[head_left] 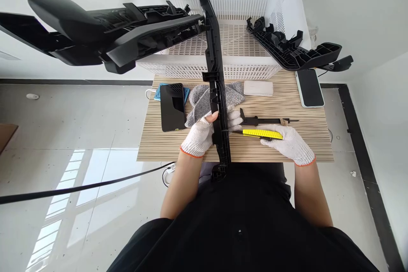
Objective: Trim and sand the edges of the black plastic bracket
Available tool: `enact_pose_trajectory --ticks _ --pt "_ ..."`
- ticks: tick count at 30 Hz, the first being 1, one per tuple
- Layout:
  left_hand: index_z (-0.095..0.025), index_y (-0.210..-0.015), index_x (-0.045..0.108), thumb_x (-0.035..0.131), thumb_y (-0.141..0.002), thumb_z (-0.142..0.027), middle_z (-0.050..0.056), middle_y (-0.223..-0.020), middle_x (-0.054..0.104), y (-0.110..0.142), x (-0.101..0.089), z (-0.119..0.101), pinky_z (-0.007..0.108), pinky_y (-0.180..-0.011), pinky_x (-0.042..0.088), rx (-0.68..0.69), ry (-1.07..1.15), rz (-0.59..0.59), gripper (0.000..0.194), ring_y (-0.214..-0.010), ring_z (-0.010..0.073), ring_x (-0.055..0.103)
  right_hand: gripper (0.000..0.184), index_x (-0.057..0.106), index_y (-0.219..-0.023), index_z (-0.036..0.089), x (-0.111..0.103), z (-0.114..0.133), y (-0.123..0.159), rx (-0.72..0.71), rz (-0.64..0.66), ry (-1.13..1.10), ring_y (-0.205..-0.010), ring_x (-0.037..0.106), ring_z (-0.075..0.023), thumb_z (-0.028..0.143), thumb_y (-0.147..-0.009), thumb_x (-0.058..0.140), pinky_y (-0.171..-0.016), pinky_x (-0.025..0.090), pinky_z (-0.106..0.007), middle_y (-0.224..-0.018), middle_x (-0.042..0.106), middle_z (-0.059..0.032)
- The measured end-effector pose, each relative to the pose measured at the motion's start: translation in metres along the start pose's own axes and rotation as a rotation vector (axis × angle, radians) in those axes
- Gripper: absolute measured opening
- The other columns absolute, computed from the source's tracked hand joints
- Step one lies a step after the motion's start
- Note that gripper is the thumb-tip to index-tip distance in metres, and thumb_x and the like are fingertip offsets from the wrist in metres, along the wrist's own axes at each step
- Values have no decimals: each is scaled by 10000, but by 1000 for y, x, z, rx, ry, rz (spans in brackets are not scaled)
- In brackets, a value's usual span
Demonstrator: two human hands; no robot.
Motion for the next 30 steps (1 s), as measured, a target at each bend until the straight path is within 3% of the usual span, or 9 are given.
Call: enact_pose_trajectory --ticks 5,9,17,21,24,27,30 --pt "-169 -1170 722 815 -734 -391 159 -1208 794 11 0 12 598 -1136 543 -56 91 -4 498 -1334 413 667 430 785 -1292 301 -3 1 2 4 -2 10 -960 792 -227 423 -881 757 -914 639 -338 -1158 820 -2" --pt "-176 -1151 723 830 -734 -344 136 -1165 799 18 -4 23 593 -1149 521 -85 122 16 462 -1287 402 696 422 798 -1266 313 -1 -2 8 39 111 51 -832 786 -200 435 -863 769 -787 637 -302 -1050 832 10" --pt "-191 -1123 717 865 -767 -348 111 -1168 763 18 -5 28 505 -1059 571 -45 98 85 416 -1090 307 759 474 801 -1268 294 -5 -14 15 96 80 -21 -840 789 -216 490 -837 790 -810 655 -328 -1046 829 -11" --pt "-202 -1027 685 908 -741 -340 54 -1036 739 18 4 27 490 -1060 581 -22 125 90 387 -965 237 765 458 818 -1233 275 -8 -19 16 108 192 -61 -910 798 -248 467 -817 814 -839 667 -345 -1049 830 -35" --pt "-217 -1062 679 908 -749 -335 37 -1049 739 17 12 29 488 -1136 552 9 113 60 405 -1044 236 768 451 817 -1233 292 -14 -18 18 115 189 -72 -950 796 -263 421 -800 830 -844 677 -355 -1106 824 -42" --pt "-222 -1116 672 900 -767 -359 50 -1124 751 14 20 31 502 -1176 529 46 90 33 439 -1171 271 747 608 779 -1308 302 -16 -20 24 218 178 -125 -882 795 -246 402 -720 894 -725 681 -336 -1165 809 -49" --pt "-218 -1125 663 905 -772 -340 51 -1137 753 11 28 34 503 -1177 528 50 101 38 446 -1188 274 743 612 803 -1248 253 -19 -25 31 260 101 -225 -738 770 -219 447 -679 917 -616 652 -319 -1025 816 -61"
Point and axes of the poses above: each hand's wrist, its own y-axis away from the middle knuckle, its own x-axis out of the palm, z = x × y, the point moved 4 cm from there along -y, towards the middle knuckle
